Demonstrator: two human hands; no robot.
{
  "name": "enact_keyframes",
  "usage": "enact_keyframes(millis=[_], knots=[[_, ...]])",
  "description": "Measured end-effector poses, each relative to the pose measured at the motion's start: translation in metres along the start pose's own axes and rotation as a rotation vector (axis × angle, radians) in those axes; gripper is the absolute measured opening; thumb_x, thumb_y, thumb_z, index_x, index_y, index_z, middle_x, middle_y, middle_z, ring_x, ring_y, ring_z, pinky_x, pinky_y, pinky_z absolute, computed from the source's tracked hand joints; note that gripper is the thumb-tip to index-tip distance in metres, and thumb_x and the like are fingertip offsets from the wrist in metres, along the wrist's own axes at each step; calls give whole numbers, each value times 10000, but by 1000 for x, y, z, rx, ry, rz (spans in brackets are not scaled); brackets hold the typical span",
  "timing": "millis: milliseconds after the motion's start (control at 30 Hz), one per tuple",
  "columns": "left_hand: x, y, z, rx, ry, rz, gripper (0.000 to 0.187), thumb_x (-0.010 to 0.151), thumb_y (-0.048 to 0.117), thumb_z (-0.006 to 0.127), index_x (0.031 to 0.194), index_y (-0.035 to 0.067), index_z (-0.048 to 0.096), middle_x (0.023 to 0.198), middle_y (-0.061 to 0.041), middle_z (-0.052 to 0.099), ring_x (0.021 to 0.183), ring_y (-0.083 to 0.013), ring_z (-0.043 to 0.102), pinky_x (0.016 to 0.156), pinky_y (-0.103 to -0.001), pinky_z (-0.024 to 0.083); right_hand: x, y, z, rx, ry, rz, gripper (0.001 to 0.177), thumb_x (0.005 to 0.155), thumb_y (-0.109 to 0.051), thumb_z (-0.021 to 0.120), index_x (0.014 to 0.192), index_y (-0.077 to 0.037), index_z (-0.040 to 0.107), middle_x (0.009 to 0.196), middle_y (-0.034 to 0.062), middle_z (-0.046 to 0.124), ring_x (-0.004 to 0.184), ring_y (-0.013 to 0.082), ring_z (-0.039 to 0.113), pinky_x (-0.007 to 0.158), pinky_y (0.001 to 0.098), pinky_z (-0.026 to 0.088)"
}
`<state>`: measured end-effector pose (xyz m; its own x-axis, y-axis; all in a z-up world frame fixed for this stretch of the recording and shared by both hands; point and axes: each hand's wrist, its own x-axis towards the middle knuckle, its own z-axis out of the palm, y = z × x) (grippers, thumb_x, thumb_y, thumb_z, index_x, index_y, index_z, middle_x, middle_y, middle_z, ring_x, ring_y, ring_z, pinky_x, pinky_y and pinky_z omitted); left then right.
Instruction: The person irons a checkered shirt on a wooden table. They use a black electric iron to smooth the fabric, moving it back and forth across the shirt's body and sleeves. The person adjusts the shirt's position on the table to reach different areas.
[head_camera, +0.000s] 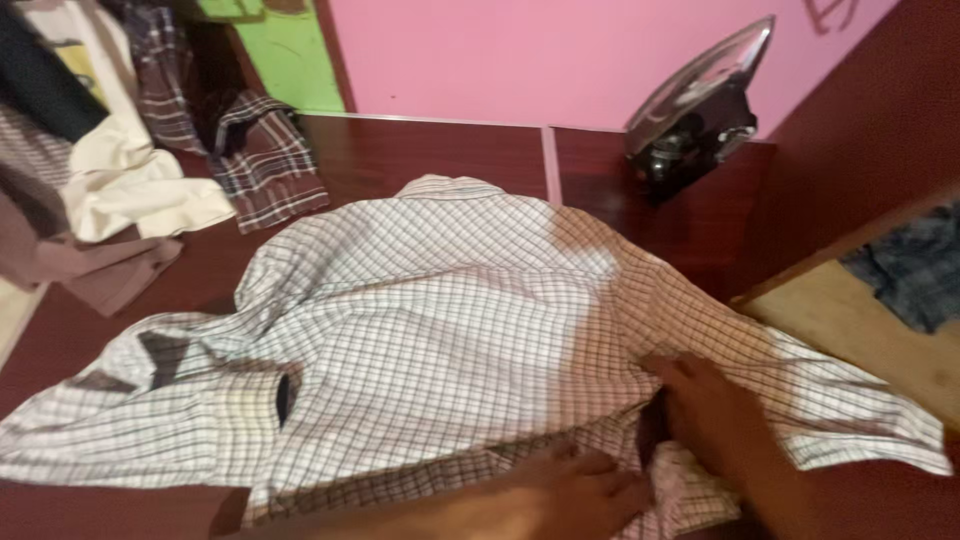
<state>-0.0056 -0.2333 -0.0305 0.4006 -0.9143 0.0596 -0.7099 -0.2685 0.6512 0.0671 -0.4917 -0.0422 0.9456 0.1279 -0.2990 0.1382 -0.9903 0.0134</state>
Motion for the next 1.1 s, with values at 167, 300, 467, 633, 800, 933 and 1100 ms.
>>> enact_keyframes(millis=[167, 300, 467, 633, 800, 933, 1100], knots=[[-18, 17, -39, -147, 40, -181, 719, 1027, 447, 503, 1563, -14, 372, 1627, -252, 374, 1516, -435, 288, 1184, -645, 189, 21, 44, -17, -41, 244, 62, 354, 935, -249, 612, 1285, -288, 644, 1303, -1, 659, 1128, 228, 666, 781, 410, 603], [-58, 7, -70, 12, 1, -417, 761, 1026, 542, 512, 1539, -2, 367, 1603, -261, 345, 1478, -441, 277, 1139, -654, 150, 27, 58, -49, -110, 235, 70, 429, 919, -224, 619, 1347, -234, 640, 1320, 37, 666, 1185, 263, 632, 976, 433, 551], [-81, -49, -95, 82, 365, -571, 767, 954, 518, 464, 1490, -29, 434, 1519, -250, 477, 1446, -370, 433, 1221, -451, 315, 34, 13, -73, 211, 264, -267, 509, 892, -325, 616, 1374, -162, 604, 1355, 125, 625, 1231, 282, 583, 1021, 444, 481], [-59, -117, -104, 26, 211, -1064, 950, 871, 753, 484, 1620, 248, 190, 1705, -121, 70, 1558, -438, -59, 1182, -727, 24, 115, -60, -60, 235, 165, -511, 700, 921, -530, 571, 1452, -78, 513, 1485, 188, 529, 1388, 354, 463, 1158, 520, 355], [-53, -164, -113, 190, 109, -1098, 1458, 510, 848, 747, 1639, 292, 12, 1716, -92, -130, 1516, -446, -242, 1133, -784, -63, 178, -91, -32, 169, 210, -291, 1027, 759, -727, 683, 1568, -201, 330, 1643, 234, 146, 1481, 493, 75, 1108, 746, 62], [-49, -173, -121, 214, 77, -1096, 1600, 405, 857, 808, 1643, 266, -15, 1708, -125, -152, 1496, -478, -271, 1115, -793, -89, 186, -85, -21, 208, 228, -326, 1145, 649, -754, 724, 1572, -228, 295, 1665, 200, 114, 1517, 469, 13, 1120, 750, 27], [-55, -175, -108, 257, 175, -1022, 1579, 418, 917, 756, 1636, 234, 18, 1705, -147, -121, 1515, -432, -232, 1109, -791, -87, 192, -80, -16, 165, 256, -310, 942, 841, -673, 629, 1571, -174, 305, 1677, 220, 167, 1538, 456, 70, 1150, 734, 52]])
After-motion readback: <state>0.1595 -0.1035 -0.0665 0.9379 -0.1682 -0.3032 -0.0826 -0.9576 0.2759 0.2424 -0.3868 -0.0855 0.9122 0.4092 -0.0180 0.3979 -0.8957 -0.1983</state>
